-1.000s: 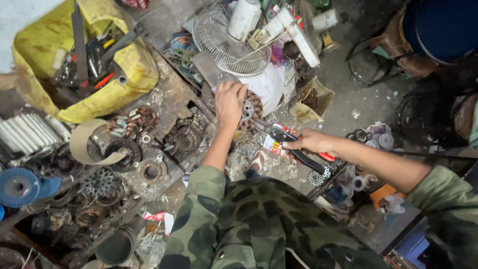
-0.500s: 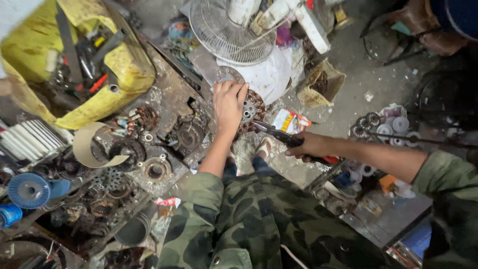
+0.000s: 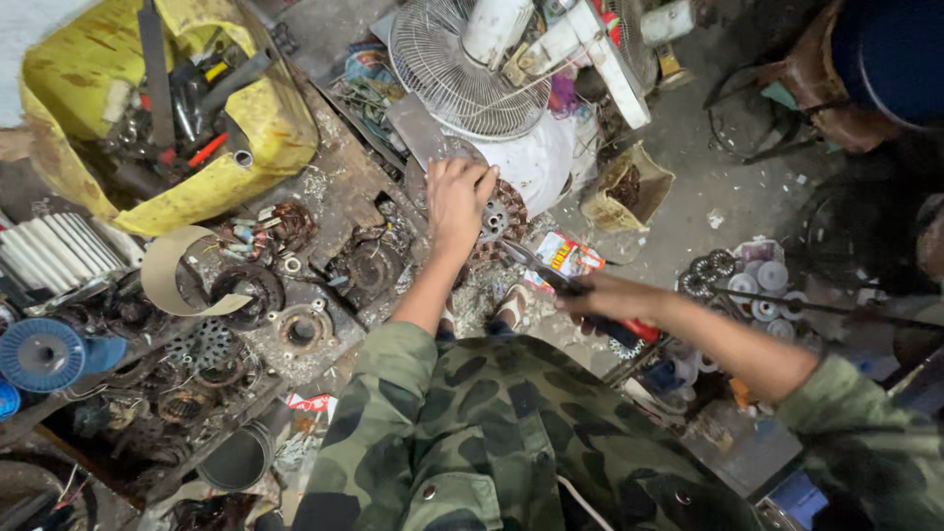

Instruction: The person uses pliers to cut copper windings from a circular metal stator component. They hold the stator with one hand and repeatedly snip the windings with the other, working over a cluttered workbench.

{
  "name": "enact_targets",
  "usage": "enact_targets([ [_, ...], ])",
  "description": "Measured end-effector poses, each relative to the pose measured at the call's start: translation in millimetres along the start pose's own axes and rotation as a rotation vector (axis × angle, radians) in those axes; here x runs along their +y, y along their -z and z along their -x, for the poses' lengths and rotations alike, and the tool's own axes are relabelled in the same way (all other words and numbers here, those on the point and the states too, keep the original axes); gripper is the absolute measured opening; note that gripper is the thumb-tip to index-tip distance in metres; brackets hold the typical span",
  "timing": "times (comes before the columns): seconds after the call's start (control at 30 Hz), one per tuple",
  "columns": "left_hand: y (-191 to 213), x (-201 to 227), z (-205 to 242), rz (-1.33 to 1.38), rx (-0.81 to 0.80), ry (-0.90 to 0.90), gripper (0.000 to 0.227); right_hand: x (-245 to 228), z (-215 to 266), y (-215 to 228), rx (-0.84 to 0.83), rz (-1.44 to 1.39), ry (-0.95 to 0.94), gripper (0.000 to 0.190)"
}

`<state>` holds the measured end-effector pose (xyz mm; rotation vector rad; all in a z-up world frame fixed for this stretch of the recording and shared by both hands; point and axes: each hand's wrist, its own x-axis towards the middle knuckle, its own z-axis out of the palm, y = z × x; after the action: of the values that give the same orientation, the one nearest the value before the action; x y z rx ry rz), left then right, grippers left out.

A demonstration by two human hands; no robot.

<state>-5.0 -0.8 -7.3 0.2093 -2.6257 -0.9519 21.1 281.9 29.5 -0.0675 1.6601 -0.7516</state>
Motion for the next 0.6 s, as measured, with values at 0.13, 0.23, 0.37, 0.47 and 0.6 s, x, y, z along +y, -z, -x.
enact_targets([
  [0.13,4.8,7.3,-3.2,-0.003,0.065,-0.017,0.023,-37.6,17.7,18.2,-0.005,0.065,-0.056,0.047],
  [0.23,8.0,9.3,-0.8,0.041,0.039,0.001,0.023,-44.8,21.1,11.6,0.038,0.228,-0.004,0.054],
  [0.37,5.3,9.3,1.9,0.024,0.017,0.023,0.022,-26.4,18.5,-27.8,0.380,0.456,-0.137,0.047],
  [0.47,6.6,6.9,-8.9,-0.012,0.059,-0.041,0.020,-19.5,7.0,-51.9,0.571,0.435,0.050,0.052],
  [0.6,2.0,10.2,0.0,0.007,0.053,-0.043,0.021,-10.1,11.2,-60.1,0.617,0.418,0.099,0.051],
])
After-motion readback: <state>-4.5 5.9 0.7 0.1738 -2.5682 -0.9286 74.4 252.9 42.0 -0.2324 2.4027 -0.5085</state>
